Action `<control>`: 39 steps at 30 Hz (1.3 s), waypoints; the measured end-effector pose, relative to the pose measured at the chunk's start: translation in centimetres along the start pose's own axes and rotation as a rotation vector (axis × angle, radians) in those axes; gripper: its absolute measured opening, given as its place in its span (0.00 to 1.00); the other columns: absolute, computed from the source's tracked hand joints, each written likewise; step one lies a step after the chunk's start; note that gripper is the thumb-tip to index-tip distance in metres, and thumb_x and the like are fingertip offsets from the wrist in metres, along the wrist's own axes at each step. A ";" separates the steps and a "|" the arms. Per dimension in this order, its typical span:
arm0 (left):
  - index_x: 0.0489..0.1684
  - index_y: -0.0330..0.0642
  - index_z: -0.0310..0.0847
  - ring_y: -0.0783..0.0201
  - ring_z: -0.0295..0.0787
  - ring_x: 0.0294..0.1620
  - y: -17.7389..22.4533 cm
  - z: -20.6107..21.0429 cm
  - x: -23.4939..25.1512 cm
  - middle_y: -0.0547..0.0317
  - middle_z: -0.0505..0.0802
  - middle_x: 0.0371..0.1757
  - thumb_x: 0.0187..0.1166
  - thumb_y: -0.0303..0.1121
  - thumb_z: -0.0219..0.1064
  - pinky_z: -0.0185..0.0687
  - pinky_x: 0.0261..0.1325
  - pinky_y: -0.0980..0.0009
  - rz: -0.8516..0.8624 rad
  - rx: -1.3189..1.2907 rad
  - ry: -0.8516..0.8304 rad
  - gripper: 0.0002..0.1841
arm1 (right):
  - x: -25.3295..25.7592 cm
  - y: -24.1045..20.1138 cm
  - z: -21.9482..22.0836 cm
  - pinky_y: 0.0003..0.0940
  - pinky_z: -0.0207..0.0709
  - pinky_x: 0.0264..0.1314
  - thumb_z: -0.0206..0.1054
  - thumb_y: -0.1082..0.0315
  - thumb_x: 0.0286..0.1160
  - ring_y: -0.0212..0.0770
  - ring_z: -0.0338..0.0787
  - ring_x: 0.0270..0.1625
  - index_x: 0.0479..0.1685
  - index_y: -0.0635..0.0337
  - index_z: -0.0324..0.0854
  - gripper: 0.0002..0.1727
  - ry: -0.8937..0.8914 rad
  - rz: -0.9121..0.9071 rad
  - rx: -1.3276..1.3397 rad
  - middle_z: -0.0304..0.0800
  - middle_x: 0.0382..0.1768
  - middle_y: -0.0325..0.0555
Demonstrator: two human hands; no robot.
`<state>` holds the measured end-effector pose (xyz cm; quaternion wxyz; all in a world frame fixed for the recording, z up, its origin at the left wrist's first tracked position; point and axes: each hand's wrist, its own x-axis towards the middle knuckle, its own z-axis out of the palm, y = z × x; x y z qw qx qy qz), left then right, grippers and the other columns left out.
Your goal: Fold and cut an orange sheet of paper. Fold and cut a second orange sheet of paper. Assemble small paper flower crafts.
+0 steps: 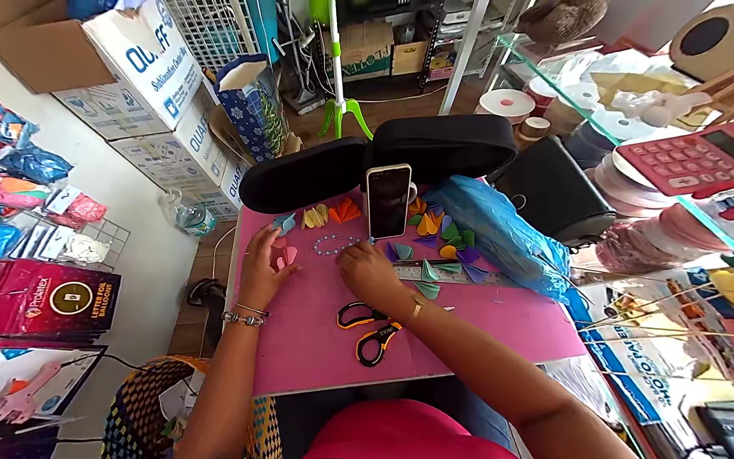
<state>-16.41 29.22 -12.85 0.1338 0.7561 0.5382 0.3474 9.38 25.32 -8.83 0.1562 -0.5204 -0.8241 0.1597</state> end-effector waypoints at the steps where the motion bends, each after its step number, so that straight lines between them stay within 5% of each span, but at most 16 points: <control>1: 0.83 0.36 0.69 0.41 0.65 0.87 0.3 -0.3 -0.3 0.40 0.71 0.86 0.63 0.52 0.82 0.65 0.82 0.38 -0.041 0.011 0.035 0.47 | 1.5 -0.5 0.8 0.57 0.71 0.75 0.57 0.70 0.85 0.60 0.80 0.75 0.60 0.65 0.86 0.16 -0.010 0.002 -0.018 0.89 0.64 0.56; 7: 0.91 0.35 0.55 0.34 0.58 0.90 2.1 -1.7 -1.3 0.33 0.65 0.89 0.59 0.51 0.86 0.52 0.86 0.33 -0.311 0.184 -0.127 0.58 | 3.2 -1.7 3.1 0.55 0.76 0.68 0.53 0.78 0.84 0.61 0.85 0.67 0.58 0.67 0.86 0.16 0.055 -0.065 -0.164 0.92 0.54 0.60; 13: 0.90 0.29 0.53 0.32 0.57 0.90 1.4 -0.2 -1.1 0.29 0.64 0.88 0.71 0.53 0.77 0.50 0.89 0.38 -0.304 0.145 -0.115 0.52 | -2.0 0.9 1.1 0.55 0.85 0.58 0.62 0.78 0.75 0.61 0.90 0.60 0.61 0.60 0.88 0.18 0.338 -0.097 -0.122 0.92 0.54 0.57; 16: 0.90 0.26 0.48 0.30 0.57 0.89 3.2 1.2 -0.8 0.24 0.63 0.87 0.77 0.46 0.74 0.48 0.89 0.38 -0.365 0.062 -0.063 0.49 | -4.1 3.5 -2.0 0.53 0.82 0.66 0.60 0.76 0.79 0.59 0.88 0.63 0.61 0.65 0.88 0.16 0.388 0.094 0.118 0.88 0.57 0.62; 20: 0.89 0.24 0.48 0.28 0.56 0.88 5.2 3.1 0.2 0.21 0.62 0.87 0.78 0.33 0.71 0.49 0.89 0.38 -0.436 -0.003 0.057 0.43 | -4.4 7.2 -5.2 0.46 0.83 0.58 0.60 0.75 0.82 0.51 0.88 0.53 0.64 0.70 0.83 0.16 0.447 0.411 0.496 0.86 0.58 0.62; 23: 0.90 0.25 0.45 0.31 0.54 0.90 5.5 4.3 1.1 0.23 0.59 0.88 0.77 0.27 0.69 0.52 0.89 0.43 -0.443 -0.125 0.175 0.43 | -3.5 8.5 -6.2 0.35 0.86 0.44 0.61 0.76 0.84 0.39 0.89 0.38 0.64 0.70 0.75 0.14 0.474 0.578 0.860 0.86 0.46 0.54; 28: 0.92 0.31 0.45 0.39 0.59 0.88 5.4 4.1 0.8 0.28 0.59 0.89 0.74 0.26 0.67 0.63 0.85 0.48 -0.371 -0.328 0.255 0.43 | -2.8 9.5 -7.0 0.31 0.89 0.45 0.56 0.76 0.88 0.36 0.92 0.36 0.64 0.68 0.70 0.11 0.545 0.654 1.223 0.86 0.42 0.49; 33: 0.88 0.31 0.57 0.32 0.56 0.89 4.7 0.1 -0.8 0.27 0.63 0.88 0.67 0.34 0.78 0.56 0.86 0.37 -0.405 -0.087 0.019 0.46 | -3.5 10.5 -7.0 0.30 0.88 0.43 0.59 0.76 0.86 0.36 0.91 0.37 0.68 0.72 0.67 0.16 0.502 0.710 1.093 0.84 0.44 0.53; 36: 0.88 0.35 0.60 0.27 0.66 0.82 4.8 -1.4 -0.7 0.25 0.72 0.81 0.67 0.41 0.82 0.59 0.81 0.32 -0.481 0.091 -0.162 0.47 | -3.8 10.6 -6.8 0.32 0.88 0.44 0.63 0.78 0.81 0.38 0.90 0.39 0.74 0.72 0.65 0.24 0.498 0.705 0.992 0.82 0.52 0.56; 39: 0.88 0.36 0.60 0.32 0.78 0.73 4.7 -1.3 0.1 0.30 0.83 0.70 0.71 0.40 0.80 0.66 0.77 0.35 -0.523 0.167 -0.215 0.45 | -4.1 10.1 -7.0 0.34 0.88 0.47 0.63 0.76 0.82 0.41 0.92 0.43 0.76 0.71 0.65 0.25 0.492 0.693 0.908 0.80 0.60 0.60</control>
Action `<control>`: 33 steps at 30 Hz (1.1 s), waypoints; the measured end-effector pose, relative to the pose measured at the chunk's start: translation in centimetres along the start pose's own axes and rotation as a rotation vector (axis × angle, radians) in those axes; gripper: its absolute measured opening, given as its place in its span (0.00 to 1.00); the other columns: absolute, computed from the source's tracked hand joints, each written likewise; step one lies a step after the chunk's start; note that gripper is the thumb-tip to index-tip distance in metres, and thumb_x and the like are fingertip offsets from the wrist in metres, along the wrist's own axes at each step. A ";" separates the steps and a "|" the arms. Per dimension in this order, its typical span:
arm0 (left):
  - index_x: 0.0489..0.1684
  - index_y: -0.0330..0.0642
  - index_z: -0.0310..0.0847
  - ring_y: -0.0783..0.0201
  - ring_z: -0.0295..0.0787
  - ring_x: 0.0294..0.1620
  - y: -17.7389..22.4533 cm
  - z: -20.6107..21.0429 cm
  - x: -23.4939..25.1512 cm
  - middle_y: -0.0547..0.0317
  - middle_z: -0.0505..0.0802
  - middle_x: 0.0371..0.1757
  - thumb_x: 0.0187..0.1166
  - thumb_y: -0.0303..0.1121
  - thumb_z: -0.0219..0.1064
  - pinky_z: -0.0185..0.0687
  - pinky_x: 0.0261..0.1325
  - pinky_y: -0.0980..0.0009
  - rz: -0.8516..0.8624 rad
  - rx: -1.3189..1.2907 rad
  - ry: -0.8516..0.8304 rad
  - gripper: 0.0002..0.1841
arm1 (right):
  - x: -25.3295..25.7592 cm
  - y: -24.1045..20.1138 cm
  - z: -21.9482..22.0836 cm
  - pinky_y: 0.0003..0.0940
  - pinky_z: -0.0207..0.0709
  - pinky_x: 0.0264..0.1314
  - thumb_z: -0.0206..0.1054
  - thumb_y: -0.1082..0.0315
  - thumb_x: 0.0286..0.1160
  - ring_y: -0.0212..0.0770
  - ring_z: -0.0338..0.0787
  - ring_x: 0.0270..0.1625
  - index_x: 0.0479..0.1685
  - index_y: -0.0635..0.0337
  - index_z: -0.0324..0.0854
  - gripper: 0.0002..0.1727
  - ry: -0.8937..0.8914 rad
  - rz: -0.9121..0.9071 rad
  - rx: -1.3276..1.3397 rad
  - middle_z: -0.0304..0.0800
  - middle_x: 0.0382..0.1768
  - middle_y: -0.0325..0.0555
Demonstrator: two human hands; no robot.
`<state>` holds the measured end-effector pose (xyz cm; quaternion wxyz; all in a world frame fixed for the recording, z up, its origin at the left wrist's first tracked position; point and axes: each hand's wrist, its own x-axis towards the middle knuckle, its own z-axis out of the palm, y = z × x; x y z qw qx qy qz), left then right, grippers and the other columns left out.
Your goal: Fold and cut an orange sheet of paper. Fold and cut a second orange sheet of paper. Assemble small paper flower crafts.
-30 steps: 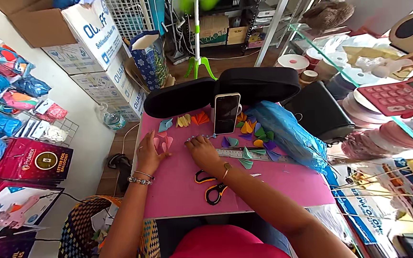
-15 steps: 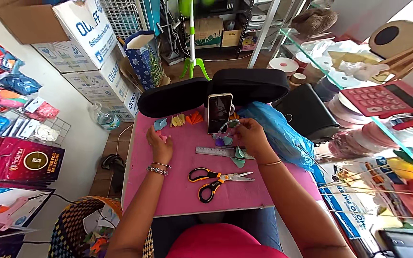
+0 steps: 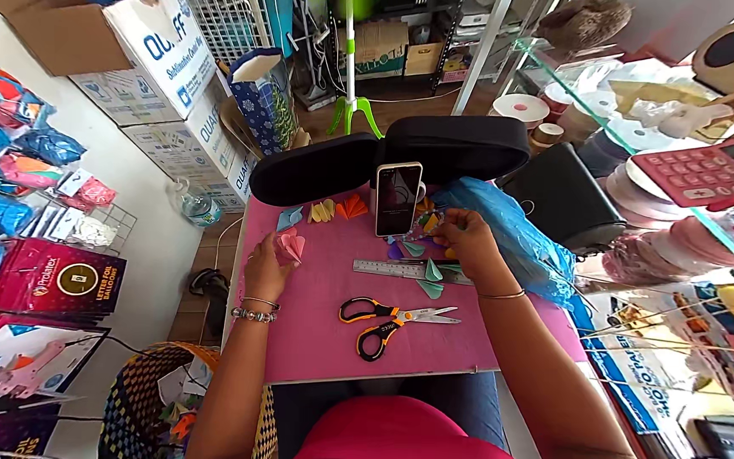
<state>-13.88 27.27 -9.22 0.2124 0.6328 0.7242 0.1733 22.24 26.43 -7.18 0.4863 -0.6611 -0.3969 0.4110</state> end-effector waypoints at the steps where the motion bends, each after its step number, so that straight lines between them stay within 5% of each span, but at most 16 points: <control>1: 0.88 0.35 0.60 0.34 0.81 0.70 0.1 0.2 0.3 0.33 0.86 0.67 0.73 0.39 0.79 0.69 0.76 0.36 -0.009 0.011 0.003 0.43 | -0.2 -0.1 -0.1 0.36 0.88 0.49 0.64 0.75 0.82 0.43 0.92 0.45 0.76 0.71 0.65 0.25 0.002 -0.014 -0.021 0.80 0.63 0.61; 5: 0.87 0.36 0.62 0.39 0.88 0.61 1.0 0.6 0.6 0.37 0.91 0.57 0.78 0.41 0.74 0.76 0.70 0.38 -0.071 0.000 0.022 0.38 | -1.6 -0.2 -1.1 0.36 0.89 0.46 0.65 0.73 0.82 0.41 0.92 0.43 0.74 0.68 0.68 0.23 0.014 -0.089 -0.055 0.79 0.65 0.59; 17: 0.86 0.38 0.63 0.38 0.91 0.56 2.1 0.3 -0.5 0.40 0.94 0.53 0.81 0.36 0.72 0.78 0.62 0.33 -0.063 -0.009 0.131 0.34 | -6.5 2.7 -5.4 0.28 0.87 0.45 0.65 0.70 0.80 0.32 0.90 0.42 0.63 0.70 0.77 0.17 0.063 -0.281 -0.179 0.87 0.55 0.53; 20: 0.83 0.35 0.67 0.35 0.91 0.54 4.1 -0.6 -2.0 0.37 0.94 0.53 0.79 0.34 0.72 0.78 0.58 0.31 0.025 0.022 0.208 0.32 | -7.8 3.4 -5.5 0.38 0.86 0.53 0.63 0.69 0.80 0.43 0.91 0.49 0.57 0.70 0.84 0.15 0.014 -0.353 -0.411 0.90 0.53 0.58; 24: 0.81 0.35 0.69 0.41 0.92 0.51 8.4 0.5 -3.0 0.40 0.93 0.53 0.80 0.36 0.72 0.83 0.55 0.38 0.233 -0.089 0.089 0.31 | -8.8 4.5 -2.9 0.58 0.77 0.70 0.71 0.65 0.74 0.61 0.84 0.68 0.59 0.63 0.88 0.18 -0.112 -0.434 -0.665 0.87 0.62 0.61; 27: 0.80 0.38 0.73 0.46 0.92 0.52 10.9 3.3 -3.1 0.45 0.94 0.53 0.82 0.40 0.70 0.85 0.58 0.43 0.332 -0.163 -0.073 0.29 | -8.3 5.8 -0.9 0.61 0.76 0.71 0.67 0.65 0.77 0.66 0.82 0.72 0.66 0.56 0.88 0.19 -0.086 -0.479 -0.844 0.85 0.70 0.60; 31: 0.66 0.38 0.83 0.68 0.90 0.41 11.4 7.1 -3.8 0.57 0.94 0.46 0.83 0.40 0.66 0.85 0.48 0.70 0.447 -0.454 -0.167 0.20 | -7.3 7.4 -0.2 0.54 0.84 0.61 0.61 0.72 0.82 0.61 0.92 0.58 0.55 0.62 0.92 0.14 0.130 -0.610 -0.839 0.95 0.54 0.56; 33: 0.64 0.34 0.83 0.71 0.90 0.45 11.1 8.1 -4.2 0.55 0.93 0.49 0.82 0.36 0.66 0.85 0.50 0.75 0.448 -0.662 -0.248 0.18 | -7.2 7.3 -0.2 0.52 0.85 0.58 0.62 0.72 0.81 0.59 0.94 0.53 0.50 0.64 0.92 0.12 0.196 -0.631 -0.789 0.96 0.47 0.54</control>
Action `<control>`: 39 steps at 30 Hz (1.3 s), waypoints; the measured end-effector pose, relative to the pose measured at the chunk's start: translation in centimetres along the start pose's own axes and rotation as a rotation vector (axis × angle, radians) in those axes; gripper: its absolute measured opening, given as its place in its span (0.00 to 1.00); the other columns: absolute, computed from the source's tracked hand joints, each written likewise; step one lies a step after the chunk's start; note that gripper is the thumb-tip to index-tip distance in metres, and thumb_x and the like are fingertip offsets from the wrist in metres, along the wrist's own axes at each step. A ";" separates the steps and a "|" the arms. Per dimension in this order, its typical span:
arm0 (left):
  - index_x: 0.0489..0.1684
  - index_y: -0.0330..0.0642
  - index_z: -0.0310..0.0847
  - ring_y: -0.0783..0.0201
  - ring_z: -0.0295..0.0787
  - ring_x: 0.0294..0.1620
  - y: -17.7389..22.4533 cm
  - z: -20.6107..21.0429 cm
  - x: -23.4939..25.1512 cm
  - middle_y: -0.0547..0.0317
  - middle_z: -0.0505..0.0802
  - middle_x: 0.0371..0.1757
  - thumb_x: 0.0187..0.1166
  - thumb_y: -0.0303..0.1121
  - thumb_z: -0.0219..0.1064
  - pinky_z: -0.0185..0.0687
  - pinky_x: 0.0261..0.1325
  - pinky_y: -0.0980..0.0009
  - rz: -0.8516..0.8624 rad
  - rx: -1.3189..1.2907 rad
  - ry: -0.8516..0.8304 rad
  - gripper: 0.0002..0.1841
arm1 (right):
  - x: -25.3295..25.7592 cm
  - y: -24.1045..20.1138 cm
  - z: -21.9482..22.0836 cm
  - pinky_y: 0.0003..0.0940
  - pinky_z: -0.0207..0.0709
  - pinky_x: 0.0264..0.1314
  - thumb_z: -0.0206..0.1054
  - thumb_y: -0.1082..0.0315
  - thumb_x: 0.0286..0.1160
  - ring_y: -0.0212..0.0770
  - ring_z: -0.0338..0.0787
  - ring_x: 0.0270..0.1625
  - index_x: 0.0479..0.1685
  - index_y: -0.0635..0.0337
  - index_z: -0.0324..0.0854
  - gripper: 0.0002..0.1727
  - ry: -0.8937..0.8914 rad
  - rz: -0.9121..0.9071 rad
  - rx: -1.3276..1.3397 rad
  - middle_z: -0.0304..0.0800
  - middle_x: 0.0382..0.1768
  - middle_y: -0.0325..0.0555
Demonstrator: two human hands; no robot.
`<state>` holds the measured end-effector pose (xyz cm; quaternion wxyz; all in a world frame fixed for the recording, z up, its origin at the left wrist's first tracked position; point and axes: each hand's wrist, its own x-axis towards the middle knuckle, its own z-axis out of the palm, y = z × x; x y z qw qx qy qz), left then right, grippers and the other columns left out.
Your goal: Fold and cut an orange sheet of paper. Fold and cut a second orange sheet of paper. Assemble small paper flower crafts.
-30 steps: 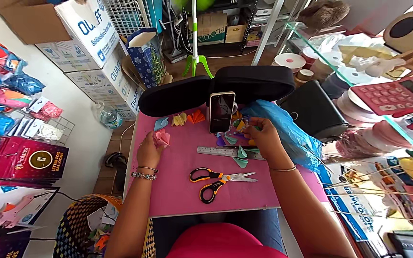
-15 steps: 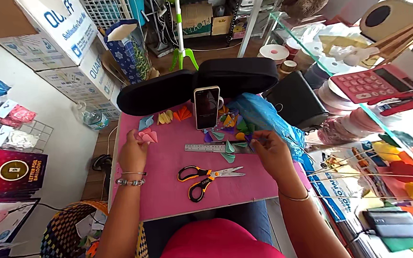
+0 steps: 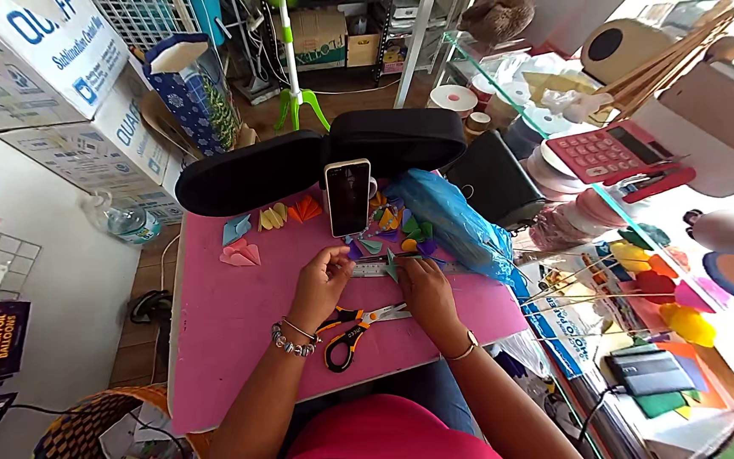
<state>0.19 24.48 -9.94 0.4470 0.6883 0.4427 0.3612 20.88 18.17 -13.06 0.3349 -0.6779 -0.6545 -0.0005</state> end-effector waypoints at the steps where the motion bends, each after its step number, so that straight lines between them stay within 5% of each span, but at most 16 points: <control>1: 0.64 0.32 0.82 0.69 0.89 0.49 -0.2 0.2 -0.1 0.52 0.91 0.54 0.82 0.35 0.66 0.85 0.53 0.74 -0.023 -0.114 -0.023 0.18 | 0.1 -0.2 -0.2 0.50 0.86 0.58 0.63 0.72 0.80 0.57 0.94 0.52 0.49 0.64 0.92 0.12 0.014 0.009 0.035 0.96 0.45 0.54; 5: 0.78 0.31 0.67 0.64 0.86 0.63 0.1 0.6 -0.3 0.46 0.82 0.72 0.86 0.34 0.62 0.85 0.61 0.70 -0.183 -0.438 -0.136 0.25 | 0.3 -2.5 -0.7 0.36 0.86 0.53 0.65 0.69 0.78 0.44 0.93 0.46 0.50 0.63 0.92 0.11 0.042 0.019 0.244 0.96 0.43 0.49; 8: 0.88 0.36 0.51 0.61 0.89 0.59 0.5 0.8 -0.6 0.48 0.82 0.73 0.93 0.37 0.49 0.88 0.59 0.64 -0.324 -0.768 -0.227 0.28 | 0.2 -4.6 -0.2 0.24 0.84 0.45 0.66 0.70 0.77 0.33 0.90 0.41 0.50 0.64 0.90 0.11 0.047 0.000 0.424 0.95 0.44 0.47; 13: 0.78 0.40 0.65 0.58 0.94 0.50 0.8 1.2 -0.8 0.51 0.90 0.56 0.94 0.33 0.48 0.91 0.55 0.61 -0.542 -1.090 -0.208 0.18 | 0.6 -4.9 0.0 0.23 0.86 0.50 0.65 0.65 0.82 0.33 0.92 0.44 0.50 0.64 0.91 0.13 0.035 -0.039 0.439 0.94 0.48 0.49; 15: 0.73 0.40 0.69 0.60 0.94 0.46 0.7 1.0 -0.6 0.52 0.91 0.54 0.94 0.31 0.49 0.91 0.48 0.66 -0.599 -1.105 -0.151 0.15 | 1.3 -3.6 -1.2 0.33 0.87 0.56 0.62 0.64 0.85 0.41 0.93 0.51 0.53 0.64 0.90 0.15 0.030 -0.038 0.294 0.94 0.53 0.52; 18: 0.73 0.42 0.69 0.62 0.93 0.41 0.5 0.8 -0.3 0.53 0.90 0.50 0.93 0.29 0.49 0.90 0.40 0.71 -0.628 -1.120 -0.092 0.15 | 2.4 -0.8 -2.5 0.61 0.80 0.62 0.65 0.70 0.80 0.66 0.87 0.62 0.53 0.62 0.91 0.12 -0.039 0.003 -0.058 0.90 0.60 0.59; 20: 0.75 0.43 0.68 0.65 0.92 0.35 0.3 0.7 -0.2 0.53 0.90 0.48 0.93 0.29 0.50 0.88 0.33 0.75 -0.624 -1.109 -0.088 0.16 | 2.7 0.8 -2.5 0.70 0.76 0.63 0.68 0.74 0.76 0.75 0.80 0.68 0.53 0.60 0.92 0.12 -0.103 0.046 -0.186 0.85 0.66 0.65; 24: 0.77 0.45 0.67 0.66 0.92 0.34 0.3 0.8 -0.2 0.53 0.90 0.48 0.93 0.30 0.50 0.87 0.29 0.76 -0.623 -1.080 -0.114 0.17 | 2.4 2.1 -2.1 0.69 0.76 0.63 0.67 0.73 0.77 0.73 0.81 0.67 0.46 0.58 0.94 0.10 -0.067 0.043 -0.214 0.87 0.65 0.64; 29: 0.76 0.45 0.69 0.60 0.93 0.45 0.3 1.0 -0.2 0.53 0.90 0.53 0.94 0.31 0.49 0.91 0.45 0.68 -0.619 -1.076 -0.135 0.17 | 2.2 0.6 -3.1 0.62 0.75 0.67 0.65 0.67 0.80 0.66 0.83 0.64 0.45 0.57 0.94 0.11 -0.034 0.066 -0.015 0.89 0.60 0.58; 34: 0.76 0.45 0.68 0.59 0.94 0.46 0.0 1.0 -0.2 0.52 0.90 0.54 0.94 0.32 0.47 0.91 0.45 0.67 -0.599 -1.097 -0.152 0.17 | 2.9 0.3 -3.3 0.69 0.73 0.64 0.65 0.75 0.77 0.73 0.79 0.69 0.49 0.55 0.94 0.12 -0.111 0.094 -0.138 0.86 0.65 0.62; 39: 0.77 0.45 0.67 0.59 0.94 0.46 -0.1 0.9 -0.2 0.51 0.90 0.54 0.94 0.32 0.47 0.92 0.44 0.67 -0.589 -1.117 -0.154 0.17 | 2.6 1.4 -2.4 0.68 0.73 0.64 0.66 0.71 0.79 0.72 0.80 0.70 0.44 0.56 0.95 0.10 -0.104 0.080 -0.195 0.88 0.63 0.62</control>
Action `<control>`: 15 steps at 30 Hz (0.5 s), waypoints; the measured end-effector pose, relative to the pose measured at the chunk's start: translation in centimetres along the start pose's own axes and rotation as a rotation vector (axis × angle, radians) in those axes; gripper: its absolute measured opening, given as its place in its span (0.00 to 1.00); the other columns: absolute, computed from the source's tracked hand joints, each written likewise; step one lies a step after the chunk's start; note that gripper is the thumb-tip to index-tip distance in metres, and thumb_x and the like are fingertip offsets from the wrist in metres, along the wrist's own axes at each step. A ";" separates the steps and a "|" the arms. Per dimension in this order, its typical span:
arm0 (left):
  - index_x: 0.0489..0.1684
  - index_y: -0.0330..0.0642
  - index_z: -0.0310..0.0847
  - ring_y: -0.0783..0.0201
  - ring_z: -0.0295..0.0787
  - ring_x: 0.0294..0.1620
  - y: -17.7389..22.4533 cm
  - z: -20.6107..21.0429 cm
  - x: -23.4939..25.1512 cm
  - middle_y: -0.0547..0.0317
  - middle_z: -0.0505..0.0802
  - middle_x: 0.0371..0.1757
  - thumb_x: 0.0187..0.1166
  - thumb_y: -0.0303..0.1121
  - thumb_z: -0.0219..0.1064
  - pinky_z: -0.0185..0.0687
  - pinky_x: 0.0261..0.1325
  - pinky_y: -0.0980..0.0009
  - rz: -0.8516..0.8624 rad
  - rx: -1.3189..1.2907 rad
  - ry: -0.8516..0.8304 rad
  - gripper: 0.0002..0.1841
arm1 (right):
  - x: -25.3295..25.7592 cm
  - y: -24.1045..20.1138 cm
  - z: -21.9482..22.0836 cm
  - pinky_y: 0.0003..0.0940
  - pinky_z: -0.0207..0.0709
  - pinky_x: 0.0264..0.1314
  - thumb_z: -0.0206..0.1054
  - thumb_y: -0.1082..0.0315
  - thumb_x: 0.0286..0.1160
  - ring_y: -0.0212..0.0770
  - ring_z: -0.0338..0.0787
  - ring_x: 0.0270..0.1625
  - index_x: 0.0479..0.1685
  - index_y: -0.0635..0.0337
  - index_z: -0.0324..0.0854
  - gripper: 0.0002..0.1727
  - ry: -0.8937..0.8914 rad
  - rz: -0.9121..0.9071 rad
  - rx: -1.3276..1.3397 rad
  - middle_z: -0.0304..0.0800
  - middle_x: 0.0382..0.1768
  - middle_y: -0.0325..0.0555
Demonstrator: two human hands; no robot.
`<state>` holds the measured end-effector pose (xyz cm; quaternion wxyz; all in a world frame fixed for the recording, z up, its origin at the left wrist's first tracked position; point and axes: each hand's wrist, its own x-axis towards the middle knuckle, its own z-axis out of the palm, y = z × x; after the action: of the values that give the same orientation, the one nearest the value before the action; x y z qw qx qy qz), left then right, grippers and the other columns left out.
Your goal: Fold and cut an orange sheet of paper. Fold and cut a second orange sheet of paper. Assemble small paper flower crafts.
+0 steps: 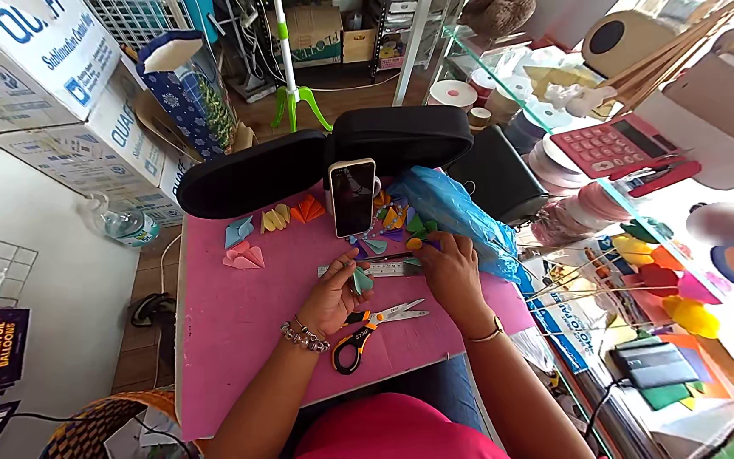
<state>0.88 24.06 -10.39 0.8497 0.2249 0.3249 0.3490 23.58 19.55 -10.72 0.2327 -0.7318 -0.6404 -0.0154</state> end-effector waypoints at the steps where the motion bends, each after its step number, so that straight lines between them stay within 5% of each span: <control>1: 0.77 0.45 0.67 0.59 0.94 0.45 0.0 0.1 0.0 0.51 0.90 0.54 0.94 0.32 0.47 0.92 0.44 0.67 -0.004 -0.002 0.002 0.17 | -0.1 0.1 0.0 0.68 0.73 0.63 0.66 0.71 0.79 0.71 0.80 0.69 0.42 0.57 0.95 0.10 0.013 -0.004 0.005 0.88 0.62 0.61; 15: 0.75 0.46 0.70 0.59 0.94 0.46 -0.2 0.2 -0.2 0.53 0.90 0.54 0.95 0.32 0.46 0.92 0.46 0.66 -0.018 0.011 -0.029 0.17 | -0.6 0.6 -1.9 0.65 0.75 0.63 0.64 0.69 0.81 0.64 0.87 0.60 0.45 0.60 0.93 0.11 0.059 0.030 0.218 0.93 0.53 0.56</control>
<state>1.05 23.75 -10.27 0.8562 0.2315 0.3165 0.3365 24.57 18.24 -9.40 0.3299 -0.7109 -0.6200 0.0362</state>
